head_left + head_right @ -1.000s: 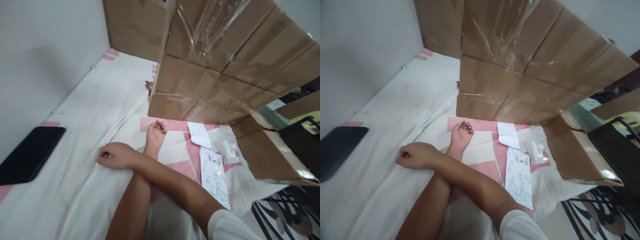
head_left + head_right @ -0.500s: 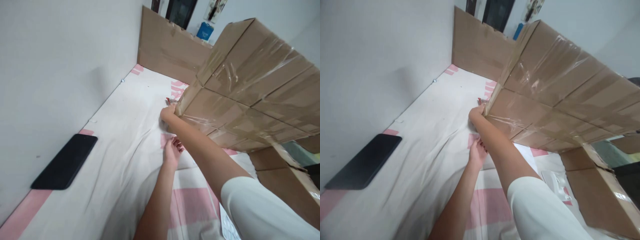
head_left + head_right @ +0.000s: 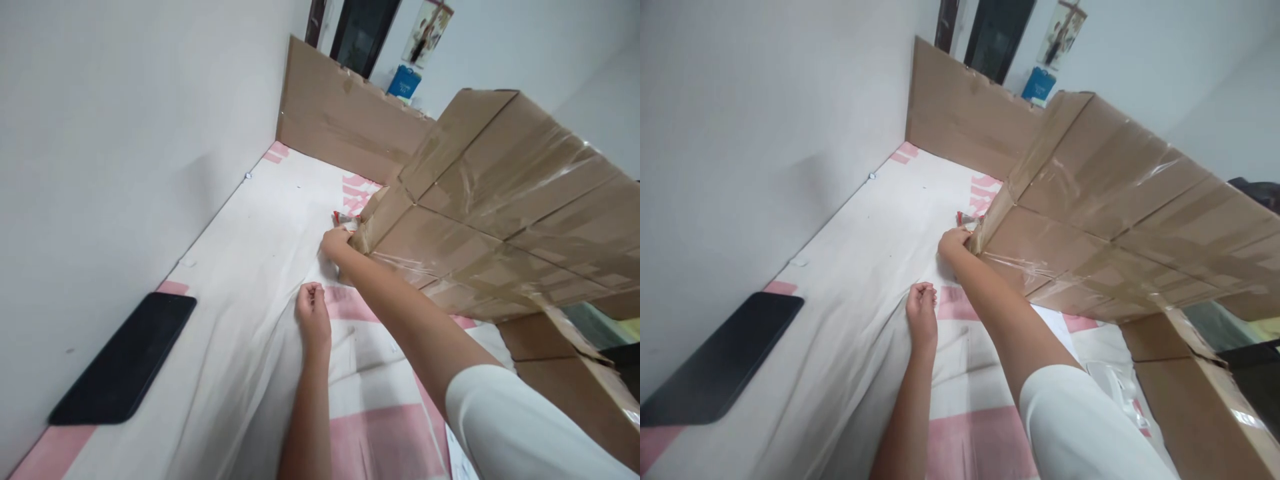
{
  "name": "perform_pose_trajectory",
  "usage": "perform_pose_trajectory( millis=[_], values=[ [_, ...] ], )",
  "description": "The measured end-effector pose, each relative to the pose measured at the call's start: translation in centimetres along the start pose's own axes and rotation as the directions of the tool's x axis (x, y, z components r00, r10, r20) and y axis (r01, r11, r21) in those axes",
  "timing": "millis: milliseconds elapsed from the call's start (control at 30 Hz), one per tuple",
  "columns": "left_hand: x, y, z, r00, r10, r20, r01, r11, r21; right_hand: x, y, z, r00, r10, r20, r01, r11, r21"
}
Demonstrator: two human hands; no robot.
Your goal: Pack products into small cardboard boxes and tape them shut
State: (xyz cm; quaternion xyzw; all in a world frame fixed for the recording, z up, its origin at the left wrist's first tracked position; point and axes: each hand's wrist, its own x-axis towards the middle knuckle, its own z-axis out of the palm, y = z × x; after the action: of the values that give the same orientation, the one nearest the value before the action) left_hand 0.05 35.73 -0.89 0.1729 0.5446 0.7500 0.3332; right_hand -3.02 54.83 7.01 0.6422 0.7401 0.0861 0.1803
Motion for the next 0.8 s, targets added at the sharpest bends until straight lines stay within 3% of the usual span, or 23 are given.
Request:
perform_pose_trajectory(
  millis=[167,267,333,400,467,567,600,667,700,733,767,800],
  values=[
    [0.0,-0.2,-0.1,0.999,0.039,0.021,-0.040,0.997,0.059,-1.5,-0.5,-2.1,0.992,-0.126,0.030,0.123,0.990,0.075],
    [0.1,0.6,-0.6,0.988,0.120,-0.094,-0.109,0.987,0.115,-3.4,-1.2,-3.7,0.971,-0.239,-0.018,0.239,0.963,0.123],
    [0.3,1.2,-1.1,0.944,0.267,-0.194,-0.218,0.946,0.240,-5.8,-1.4,-4.4,0.942,-0.330,-0.061,0.336,0.930,0.151],
    [0.5,1.6,-1.6,0.878,0.431,-0.208,-0.322,0.854,0.409,-9.3,-1.4,-4.7,0.890,-0.450,-0.071,0.454,0.860,0.233],
    [0.6,1.8,-2.2,0.833,0.522,-0.184,-0.376,0.777,0.504,-13.0,-1.3,-5.2,0.802,-0.597,0.023,0.528,0.728,0.438],
    [0.8,2.2,-3.0,0.824,0.477,-0.305,-0.306,0.829,0.469,-15.8,-1.7,-7.1,0.625,-0.754,0.200,0.442,0.554,0.706],
    [0.8,2.4,-3.2,0.829,0.421,-0.368,-0.254,0.870,0.423,-15.4,-2.0,-8.0,0.627,-0.758,0.179,0.455,0.543,0.706],
    [0.9,2.8,-3.4,0.840,0.313,-0.444,-0.167,0.926,0.337,-12.4,-2.6,-10.1,0.742,-0.670,-0.007,0.559,0.614,0.557],
    [0.9,3.0,-3.5,0.844,0.285,-0.454,-0.150,0.939,0.310,-10.0,-2.7,-11.1,0.806,-0.575,-0.142,0.577,0.708,0.408],
    [0.9,3.1,-3.5,0.847,0.276,-0.455,-0.148,0.943,0.297,-7.4,-2.6,-12.0,0.860,-0.450,-0.239,0.502,0.829,0.246],
    [1.0,3.2,-3.5,0.847,0.277,-0.453,-0.152,0.944,0.294,-4.7,-2.2,-12.8,0.920,-0.310,-0.238,0.346,0.930,0.126],
    [1.0,3.2,-3.5,0.847,0.282,-0.451,-0.157,0.942,0.296,-2.2,-1.5,-13.3,0.949,-0.228,-0.219,0.254,0.962,0.098]
  ],
)
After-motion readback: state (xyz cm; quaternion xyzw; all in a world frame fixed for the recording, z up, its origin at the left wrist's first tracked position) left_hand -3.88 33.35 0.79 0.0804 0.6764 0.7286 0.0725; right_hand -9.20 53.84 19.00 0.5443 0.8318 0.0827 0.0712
